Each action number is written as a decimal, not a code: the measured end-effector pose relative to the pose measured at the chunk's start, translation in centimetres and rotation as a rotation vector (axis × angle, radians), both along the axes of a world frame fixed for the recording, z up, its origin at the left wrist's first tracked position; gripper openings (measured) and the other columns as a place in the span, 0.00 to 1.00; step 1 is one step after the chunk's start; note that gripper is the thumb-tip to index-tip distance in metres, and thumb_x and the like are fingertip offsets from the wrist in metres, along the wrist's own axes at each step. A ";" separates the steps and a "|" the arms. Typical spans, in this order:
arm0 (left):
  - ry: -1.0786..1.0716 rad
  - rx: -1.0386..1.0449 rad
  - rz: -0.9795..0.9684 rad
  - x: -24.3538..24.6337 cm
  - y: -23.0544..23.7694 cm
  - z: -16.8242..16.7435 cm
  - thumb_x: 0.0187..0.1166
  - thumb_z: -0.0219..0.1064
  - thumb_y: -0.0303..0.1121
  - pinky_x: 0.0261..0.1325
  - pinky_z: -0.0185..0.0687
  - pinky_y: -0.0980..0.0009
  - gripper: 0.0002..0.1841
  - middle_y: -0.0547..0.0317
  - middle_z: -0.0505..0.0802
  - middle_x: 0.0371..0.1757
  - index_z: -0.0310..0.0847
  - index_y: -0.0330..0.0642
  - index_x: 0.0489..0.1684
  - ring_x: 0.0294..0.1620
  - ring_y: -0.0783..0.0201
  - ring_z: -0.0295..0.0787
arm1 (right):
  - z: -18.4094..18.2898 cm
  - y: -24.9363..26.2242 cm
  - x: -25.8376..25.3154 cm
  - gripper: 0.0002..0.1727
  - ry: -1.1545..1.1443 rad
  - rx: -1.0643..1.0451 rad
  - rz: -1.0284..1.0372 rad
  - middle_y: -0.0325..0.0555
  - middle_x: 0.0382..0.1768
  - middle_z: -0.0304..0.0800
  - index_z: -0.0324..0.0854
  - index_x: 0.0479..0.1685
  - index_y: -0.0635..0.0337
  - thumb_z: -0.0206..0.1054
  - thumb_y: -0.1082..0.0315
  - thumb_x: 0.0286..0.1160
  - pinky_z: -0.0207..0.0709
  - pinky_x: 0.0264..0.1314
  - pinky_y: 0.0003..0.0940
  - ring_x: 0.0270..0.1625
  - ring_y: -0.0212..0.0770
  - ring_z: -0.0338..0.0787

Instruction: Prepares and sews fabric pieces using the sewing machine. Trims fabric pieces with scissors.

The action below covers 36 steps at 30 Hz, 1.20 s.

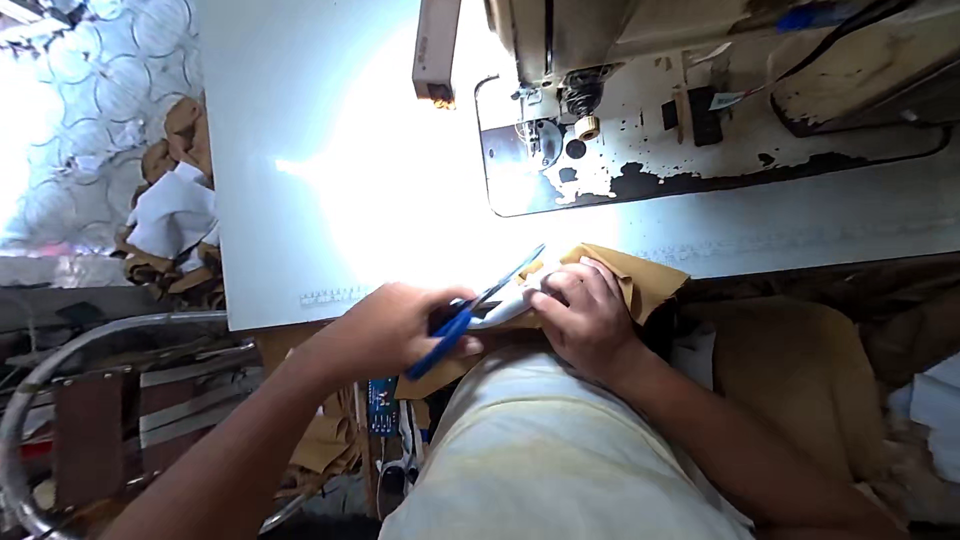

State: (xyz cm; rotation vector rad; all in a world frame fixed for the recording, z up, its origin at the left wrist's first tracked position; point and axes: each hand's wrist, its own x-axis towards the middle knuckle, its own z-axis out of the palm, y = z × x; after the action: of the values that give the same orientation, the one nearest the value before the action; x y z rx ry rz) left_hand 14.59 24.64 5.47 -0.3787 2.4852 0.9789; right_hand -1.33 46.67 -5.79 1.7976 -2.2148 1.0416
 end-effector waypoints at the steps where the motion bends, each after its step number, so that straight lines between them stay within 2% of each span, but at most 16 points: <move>1: -0.052 -0.020 0.027 2.7 -0.6 -0.6 0.76 0.68 0.61 0.40 0.87 0.63 0.25 0.69 0.92 0.37 0.85 0.59 0.66 0.34 0.73 0.87 | 0.0 -0.2 0.0 0.12 0.001 -0.006 0.005 0.47 0.53 0.92 0.93 0.53 0.46 0.67 0.64 0.78 0.71 0.80 0.57 0.66 0.53 0.87; 4: -0.159 -0.014 0.040 6.9 -0.6 -1.6 0.80 0.68 0.49 0.51 0.89 0.53 0.23 0.61 0.94 0.49 0.81 0.58 0.73 0.44 0.63 0.92 | -0.1 -0.6 0.2 0.14 -0.013 -0.020 0.026 0.46 0.53 0.92 0.92 0.58 0.47 0.67 0.66 0.78 0.72 0.80 0.57 0.65 0.52 0.87; 5: -0.174 0.013 0.030 7.3 -0.3 -1.7 0.80 0.68 0.46 0.51 0.89 0.52 0.24 0.60 0.94 0.50 0.80 0.59 0.75 0.45 0.62 0.92 | -0.1 -0.7 0.2 0.13 -0.025 -0.027 0.038 0.47 0.52 0.92 0.92 0.55 0.48 0.67 0.66 0.77 0.72 0.80 0.57 0.65 0.51 0.87; 8: -0.191 0.085 -0.010 6.7 -0.1 -1.9 0.81 0.67 0.47 0.51 0.89 0.56 0.25 0.63 0.95 0.48 0.77 0.59 0.77 0.44 0.65 0.92 | -0.1 -0.9 0.4 0.11 -0.076 -0.058 0.048 0.46 0.51 0.92 0.94 0.51 0.48 0.69 0.66 0.76 0.73 0.80 0.57 0.64 0.50 0.88; 12: -0.170 0.047 -0.087 4.6 0.0 -2.2 0.80 0.66 0.45 0.48 0.88 0.51 0.24 0.58 0.95 0.45 0.78 0.56 0.76 0.42 0.60 0.92 | -0.4 -0.8 0.9 0.10 -0.118 -0.110 0.059 0.47 0.51 0.91 0.94 0.51 0.47 0.70 0.67 0.77 0.72 0.82 0.56 0.65 0.48 0.88; 17: -0.174 0.058 -0.111 3.1 0.4 -2.8 0.80 0.68 0.45 0.47 0.87 0.57 0.23 0.62 0.93 0.44 0.79 0.56 0.74 0.41 0.65 0.90 | -0.6 -0.5 0.9 0.10 -0.150 -0.151 0.102 0.48 0.51 0.91 0.95 0.51 0.48 0.70 0.68 0.77 0.71 0.82 0.57 0.65 0.48 0.88; 20: -0.175 0.167 -0.107 3.6 0.0 -2.7 0.78 0.67 0.46 0.49 0.89 0.63 0.25 0.66 0.95 0.50 0.79 0.56 0.75 0.43 0.71 0.92 | -0.7 -0.4 0.5 0.10 -0.156 -0.171 0.099 0.48 0.51 0.91 0.94 0.51 0.48 0.70 0.68 0.77 0.72 0.82 0.56 0.66 0.48 0.88; 23: -0.179 0.259 -0.075 4.4 0.0 -2.6 0.76 0.67 0.47 0.47 0.89 0.71 0.25 0.69 0.95 0.55 0.80 0.56 0.74 0.43 0.77 0.92 | -0.8 -0.1 -0.2 0.10 -0.167 -0.196 0.071 0.48 0.51 0.91 0.94 0.52 0.49 0.72 0.68 0.76 0.72 0.82 0.57 0.65 0.48 0.88; 26: -0.174 0.219 -0.077 3.7 0.6 -2.7 0.78 0.66 0.46 0.50 0.90 0.66 0.25 0.66 0.96 0.53 0.79 0.55 0.75 0.45 0.73 0.93 | -1.1 0.1 -0.4 0.10 -0.159 -0.209 0.081 0.47 0.51 0.92 0.94 0.51 0.49 0.72 0.68 0.75 0.73 0.82 0.56 0.65 0.48 0.88; 29: -0.193 0.105 -0.105 2.1 1.1 -2.6 0.79 0.67 0.46 0.48 0.87 0.59 0.23 0.64 0.94 0.45 0.79 0.55 0.73 0.42 0.67 0.91 | -1.3 0.0 -0.3 0.08 -0.157 -0.225 0.108 0.47 0.50 0.92 0.94 0.48 0.51 0.73 0.68 0.75 0.73 0.82 0.57 0.65 0.48 0.88; 32: -0.212 0.028 -0.116 1.5 1.3 -2.6 0.81 0.67 0.48 0.47 0.87 0.59 0.23 0.64 0.94 0.43 0.78 0.57 0.74 0.41 0.67 0.90 | -1.3 0.1 -0.4 0.08 -0.146 -0.217 0.108 0.46 0.51 0.92 0.94 0.48 0.50 0.73 0.67 0.75 0.73 0.81 0.56 0.65 0.48 0.88; 36: -0.218 0.036 -0.108 1.3 1.4 -2.8 0.82 0.66 0.47 0.45 0.86 0.59 0.22 0.63 0.93 0.41 0.78 0.56 0.73 0.38 0.67 0.89 | -1.5 0.1 -0.3 0.07 -0.150 -0.232 0.107 0.47 0.51 0.92 0.94 0.47 0.50 0.73 0.68 0.75 0.73 0.80 0.56 0.65 0.48 0.88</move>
State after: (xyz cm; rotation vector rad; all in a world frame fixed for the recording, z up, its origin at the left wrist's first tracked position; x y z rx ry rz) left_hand 15.86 26.06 2.68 -0.3187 2.2644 0.8873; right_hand -1.65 46.78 -7.27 1.8050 -1.9925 1.4327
